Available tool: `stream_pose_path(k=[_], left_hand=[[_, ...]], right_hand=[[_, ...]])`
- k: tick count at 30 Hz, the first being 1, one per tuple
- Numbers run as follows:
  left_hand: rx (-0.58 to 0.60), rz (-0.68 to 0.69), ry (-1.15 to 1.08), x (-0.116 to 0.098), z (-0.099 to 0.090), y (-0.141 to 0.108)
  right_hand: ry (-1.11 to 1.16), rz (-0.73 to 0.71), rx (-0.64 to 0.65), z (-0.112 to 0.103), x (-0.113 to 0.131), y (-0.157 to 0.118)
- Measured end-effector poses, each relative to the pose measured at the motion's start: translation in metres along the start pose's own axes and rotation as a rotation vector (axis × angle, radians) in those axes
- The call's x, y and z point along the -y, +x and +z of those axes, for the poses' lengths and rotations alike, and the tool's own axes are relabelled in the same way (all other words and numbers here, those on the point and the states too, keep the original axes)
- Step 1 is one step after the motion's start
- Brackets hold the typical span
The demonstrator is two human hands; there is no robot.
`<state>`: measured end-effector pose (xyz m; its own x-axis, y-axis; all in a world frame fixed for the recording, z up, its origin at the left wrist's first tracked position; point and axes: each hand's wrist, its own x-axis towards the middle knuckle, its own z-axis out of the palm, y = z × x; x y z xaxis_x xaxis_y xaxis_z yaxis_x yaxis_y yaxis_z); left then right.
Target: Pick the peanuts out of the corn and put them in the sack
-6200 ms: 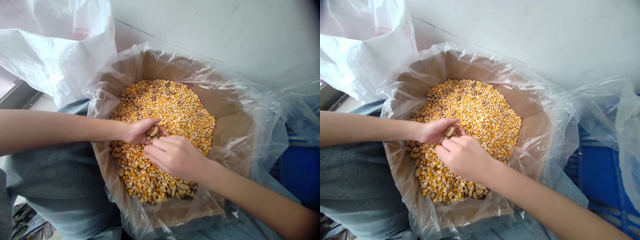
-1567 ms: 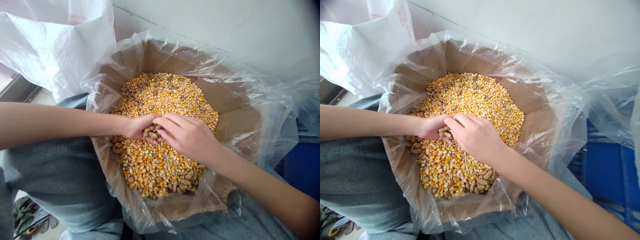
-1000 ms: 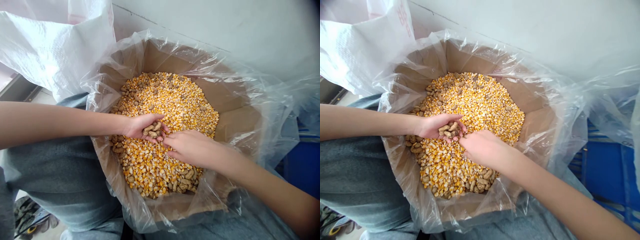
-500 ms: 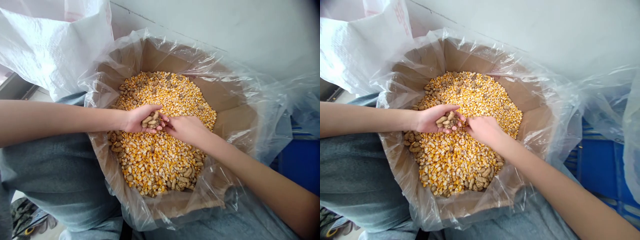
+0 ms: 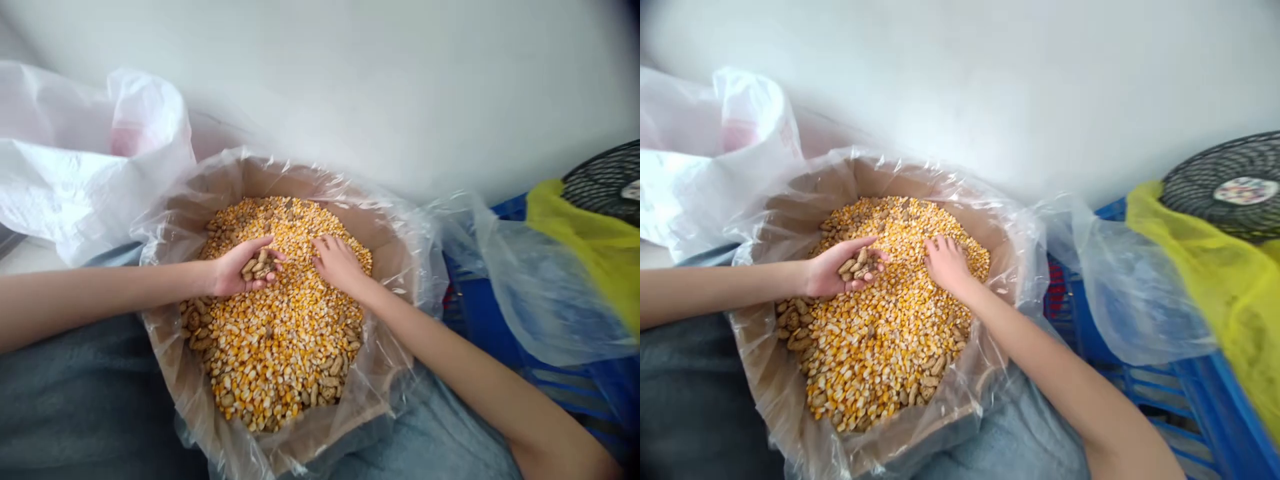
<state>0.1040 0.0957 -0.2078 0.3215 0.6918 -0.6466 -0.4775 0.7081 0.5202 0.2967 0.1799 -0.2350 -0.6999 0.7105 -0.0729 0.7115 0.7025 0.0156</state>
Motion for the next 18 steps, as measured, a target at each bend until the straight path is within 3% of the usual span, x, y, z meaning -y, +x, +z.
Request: stream_pose_path(k=[2,5,7,10,12,15,18], left_hand=[[-0.018,0.027,0.004,-0.001,-0.001,0.0],[-0.039,0.048,-0.001,-0.001,-0.003,0.0],[-0.045,0.053,-0.008,-0.002,-0.003,0.0],[-0.055,0.069,-0.009,0.0,-0.003,-0.002],[-0.051,0.078,-0.017,0.001,-0.002,-0.003],[-0.056,0.07,0.007,0.003,0.001,-0.004],[-0.156,0.115,0.116,-0.001,0.007,-0.009]], right_hand=[[0.031,-0.151,-0.024,-0.019,0.021,-0.006],[0.148,-0.583,0.257,-0.042,0.052,-0.023],[0.123,-0.739,0.285,-0.047,0.068,-0.037],[0.093,-0.762,0.234,-0.041,0.079,-0.053],[0.112,-0.739,0.272,-0.035,0.081,-0.053],[0.179,-0.7,0.437,-0.03,0.083,-0.041],[0.246,-0.668,0.644,-0.033,0.087,-0.024]])
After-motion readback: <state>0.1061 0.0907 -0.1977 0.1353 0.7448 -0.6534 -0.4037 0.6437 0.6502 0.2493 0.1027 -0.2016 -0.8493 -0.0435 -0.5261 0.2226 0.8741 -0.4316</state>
